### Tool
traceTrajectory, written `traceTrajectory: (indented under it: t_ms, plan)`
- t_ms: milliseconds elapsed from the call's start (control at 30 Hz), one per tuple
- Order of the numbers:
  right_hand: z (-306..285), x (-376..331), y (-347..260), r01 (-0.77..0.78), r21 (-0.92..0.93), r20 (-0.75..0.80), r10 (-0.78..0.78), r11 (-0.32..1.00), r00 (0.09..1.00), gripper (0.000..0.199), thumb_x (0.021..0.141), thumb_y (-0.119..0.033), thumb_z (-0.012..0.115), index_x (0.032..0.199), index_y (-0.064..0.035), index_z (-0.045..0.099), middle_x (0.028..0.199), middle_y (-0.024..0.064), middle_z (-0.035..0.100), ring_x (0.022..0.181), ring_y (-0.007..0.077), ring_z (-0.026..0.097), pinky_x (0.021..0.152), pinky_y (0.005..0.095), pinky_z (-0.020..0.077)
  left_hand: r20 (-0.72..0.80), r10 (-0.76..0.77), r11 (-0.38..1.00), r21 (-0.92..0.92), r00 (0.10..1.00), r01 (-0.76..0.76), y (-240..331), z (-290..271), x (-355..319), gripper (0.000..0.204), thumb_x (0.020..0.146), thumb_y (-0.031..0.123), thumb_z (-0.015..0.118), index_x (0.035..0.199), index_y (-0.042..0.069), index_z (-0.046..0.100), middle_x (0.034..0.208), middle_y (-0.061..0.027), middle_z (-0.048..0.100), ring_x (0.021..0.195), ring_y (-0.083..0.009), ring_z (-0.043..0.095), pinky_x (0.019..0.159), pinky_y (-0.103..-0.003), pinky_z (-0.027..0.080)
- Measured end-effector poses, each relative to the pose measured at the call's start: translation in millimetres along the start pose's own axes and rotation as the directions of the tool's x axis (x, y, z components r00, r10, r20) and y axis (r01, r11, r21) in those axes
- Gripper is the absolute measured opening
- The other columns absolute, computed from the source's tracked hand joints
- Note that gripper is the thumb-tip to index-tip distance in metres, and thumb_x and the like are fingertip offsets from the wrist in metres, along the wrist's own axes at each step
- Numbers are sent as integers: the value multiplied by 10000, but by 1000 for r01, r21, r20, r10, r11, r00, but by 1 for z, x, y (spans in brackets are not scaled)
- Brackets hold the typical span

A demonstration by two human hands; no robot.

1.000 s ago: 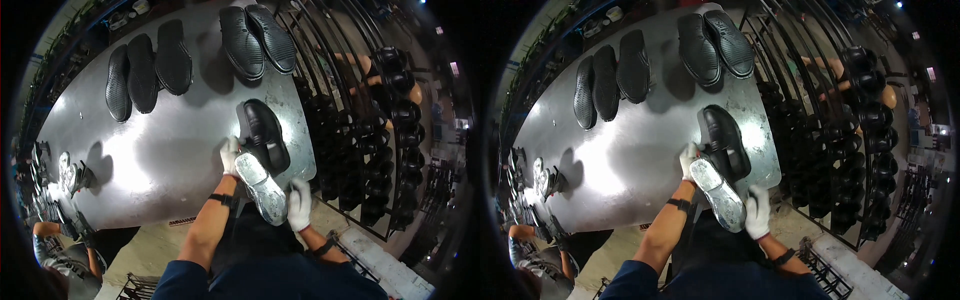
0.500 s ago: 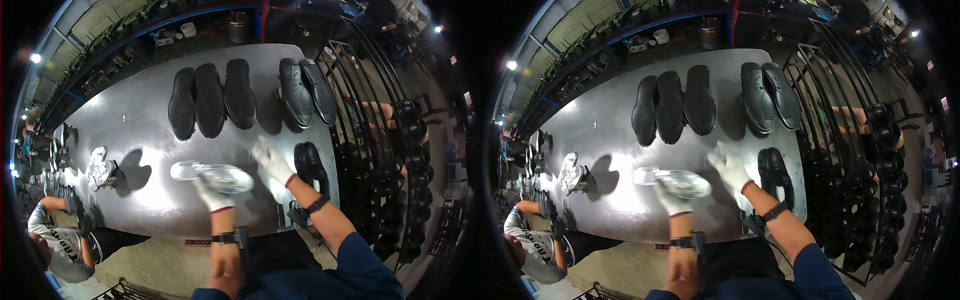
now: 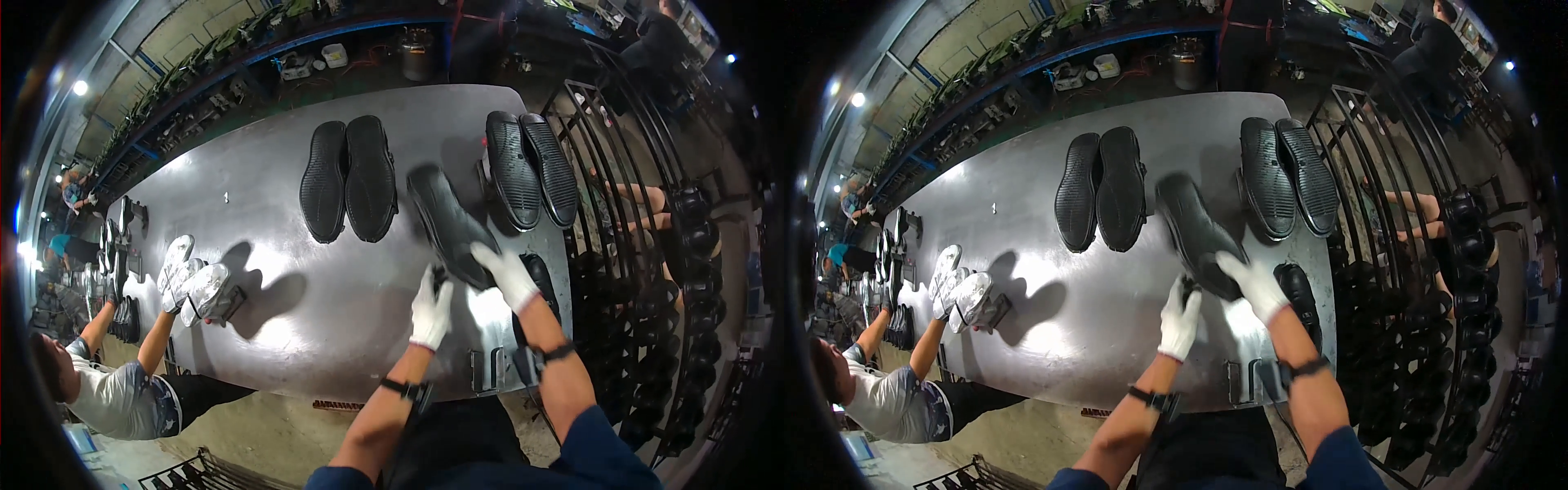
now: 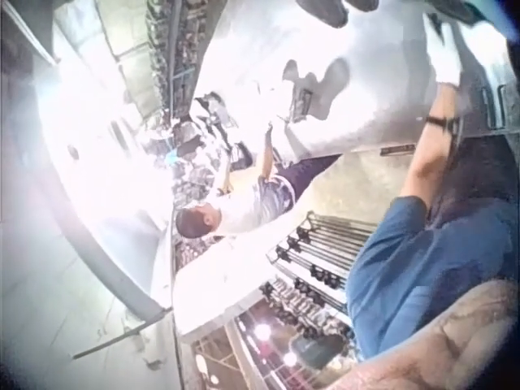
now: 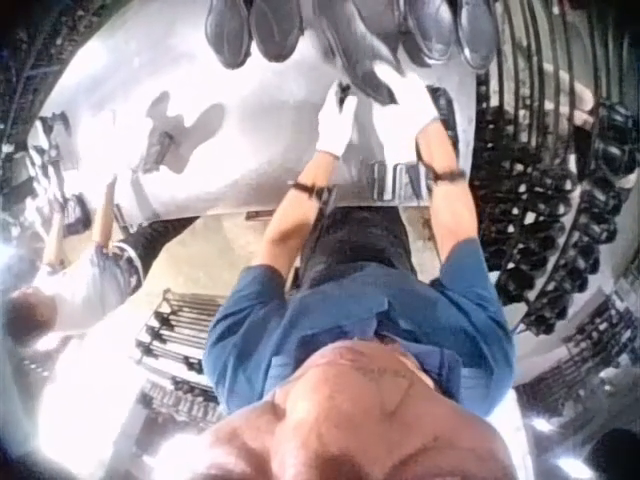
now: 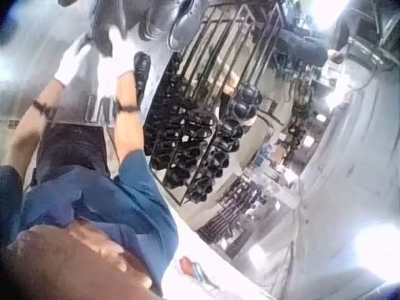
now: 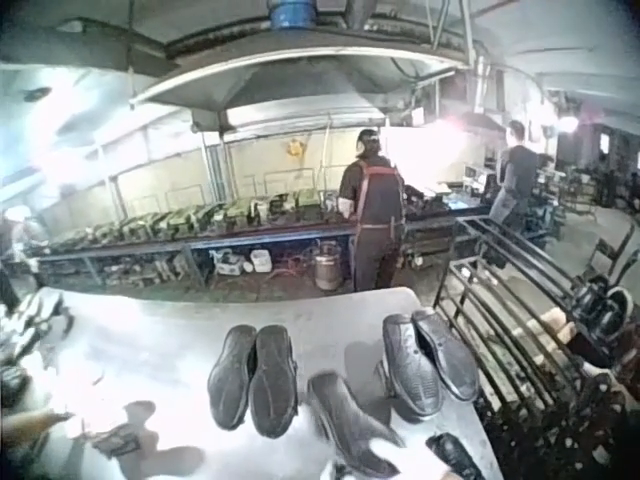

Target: The recorder uses a spray bottle to apply a substance to the soles of finished shoes before placing them on a rack.

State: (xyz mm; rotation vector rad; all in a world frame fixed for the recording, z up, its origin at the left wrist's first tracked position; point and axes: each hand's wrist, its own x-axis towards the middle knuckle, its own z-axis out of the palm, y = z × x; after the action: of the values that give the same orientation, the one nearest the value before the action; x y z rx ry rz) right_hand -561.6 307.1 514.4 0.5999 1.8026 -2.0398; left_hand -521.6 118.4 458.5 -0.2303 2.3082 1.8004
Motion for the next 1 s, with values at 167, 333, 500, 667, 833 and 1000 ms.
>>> traceTrajectory:
  t_ms: [167,333,500,667,833,1000]
  plan:
    - [-33,-135,71,-93,76,172,78,993,982,770,938,-89,743,1609,53,391,1435,126,643,1255,158,610,1107,312,475,-48,-189,981,-51,981,186,-121,-9,66,422,1046,211,595,1416,10,624,1302,-257,708,1229,-416,673,1047,-441,519]
    - [-37,-233,139,-64,242,-28,73,968,997,867,935,-109,773,1636,82,300,1537,142,555,1356,201,566,1151,339,442,350,91,927,312,932,-208,-114,56,25,295,966,254,653,1158,69,777,1067,-263,748,1045,-407,720,921,-452,559]
    - [-49,-239,107,-35,-332,-79,9,943,997,920,901,-418,801,1605,6,388,1537,263,537,1406,334,572,1154,401,460,508,138,754,503,851,-422,-131,62,-10,350,963,371,664,1083,52,748,959,-237,754,922,-440,731,764,-513,581]
    - [33,-161,15,212,-799,-42,-404,563,914,731,815,-348,815,1398,-24,516,1241,195,642,1177,386,633,998,464,531,330,-43,984,-149,943,97,-146,38,19,385,1034,461,601,1037,76,621,832,-149,703,778,-341,703,721,-504,571]
    - [5,-229,73,322,-849,-53,-674,419,737,651,723,-229,858,1321,-155,613,1229,127,586,1069,359,619,897,478,515,155,-21,965,-257,988,61,16,61,-87,309,1083,107,451,1376,13,425,942,-117,722,829,-241,692,796,-384,577]
    - [-63,-348,152,639,-718,268,-739,274,618,551,682,-292,962,1169,-222,714,1100,75,568,955,308,610,849,471,533,304,532,842,-289,791,-455,3,37,-188,348,841,-37,481,1178,30,539,890,-126,686,803,-220,673,780,-347,560]
